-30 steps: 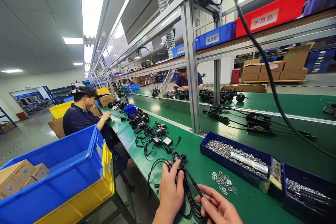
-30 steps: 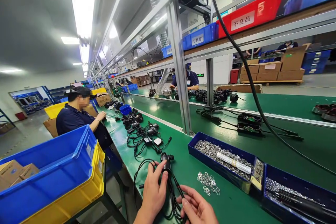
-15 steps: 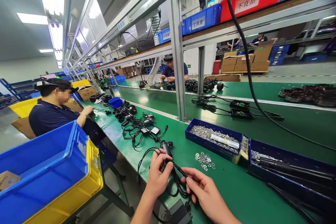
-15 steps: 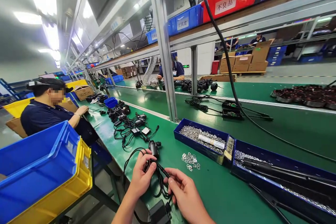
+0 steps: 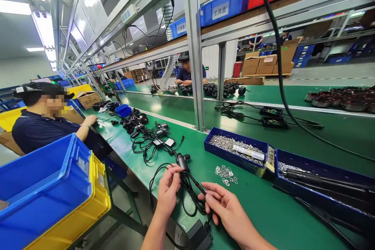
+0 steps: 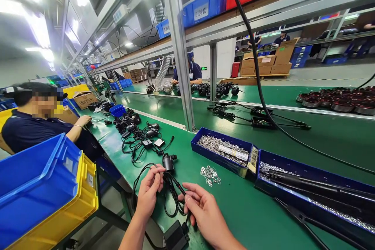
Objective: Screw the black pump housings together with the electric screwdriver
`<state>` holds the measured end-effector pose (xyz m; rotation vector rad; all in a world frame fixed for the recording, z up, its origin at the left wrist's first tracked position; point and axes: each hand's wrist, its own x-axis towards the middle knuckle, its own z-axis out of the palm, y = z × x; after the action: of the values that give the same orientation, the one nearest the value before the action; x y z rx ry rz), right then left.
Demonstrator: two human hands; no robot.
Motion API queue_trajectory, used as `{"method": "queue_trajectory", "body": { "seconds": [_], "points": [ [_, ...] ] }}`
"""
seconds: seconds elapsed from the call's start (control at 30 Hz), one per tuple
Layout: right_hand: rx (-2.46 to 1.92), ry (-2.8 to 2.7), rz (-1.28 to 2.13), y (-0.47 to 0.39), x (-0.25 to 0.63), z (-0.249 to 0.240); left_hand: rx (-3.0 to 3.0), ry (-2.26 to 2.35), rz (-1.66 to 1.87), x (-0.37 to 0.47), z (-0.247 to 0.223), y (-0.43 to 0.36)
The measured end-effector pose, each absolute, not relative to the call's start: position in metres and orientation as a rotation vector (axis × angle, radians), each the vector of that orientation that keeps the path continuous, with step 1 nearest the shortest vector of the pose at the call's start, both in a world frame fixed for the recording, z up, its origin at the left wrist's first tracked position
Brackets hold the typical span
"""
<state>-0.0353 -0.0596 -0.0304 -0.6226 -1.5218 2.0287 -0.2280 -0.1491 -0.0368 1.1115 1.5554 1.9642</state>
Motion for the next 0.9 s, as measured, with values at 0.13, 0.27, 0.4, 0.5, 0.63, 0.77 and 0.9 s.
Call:
{"method": "queue_trajectory", "body": {
  "seconds": [0.13, 0.27, 0.4, 0.5, 0.63, 0.77, 0.9],
  "points": [
    [-0.615, -1.552, 2.041, -0.058, -0.036, -0.031, 0.924, 1.346, 2.028, -0.229, -0.039, -0.148],
    [-0.630, -1.551, 2.041, -0.057, -0.037, -0.033, 0.647, 1.116, 2.203, -0.236, -0.037, -0.148],
    [-0.626, -1.503, 2.074, -0.053, -0.039, -0.036, 0.446, 0.977, 2.241, -0.246, -0.038, -0.149],
    [-0.604, -1.461, 2.120, -0.050, -0.039, -0.039, 0.420, 0.936, 2.242, -0.250, -0.040, -0.148],
    [-0.586, -1.441, 2.150, -0.049, -0.038, -0.041, 0.401, 0.925, 2.269, -0.251, -0.042, -0.148],
    [-0.600, -1.448, 2.142, -0.049, -0.038, -0.041, 0.382, 0.951, 2.285, -0.252, -0.044, -0.148],
    [-0.595, -1.481, 2.116, -0.051, -0.036, -0.038, 0.567, 1.095, 2.233, -0.246, -0.042, -0.148]
  ]
}}
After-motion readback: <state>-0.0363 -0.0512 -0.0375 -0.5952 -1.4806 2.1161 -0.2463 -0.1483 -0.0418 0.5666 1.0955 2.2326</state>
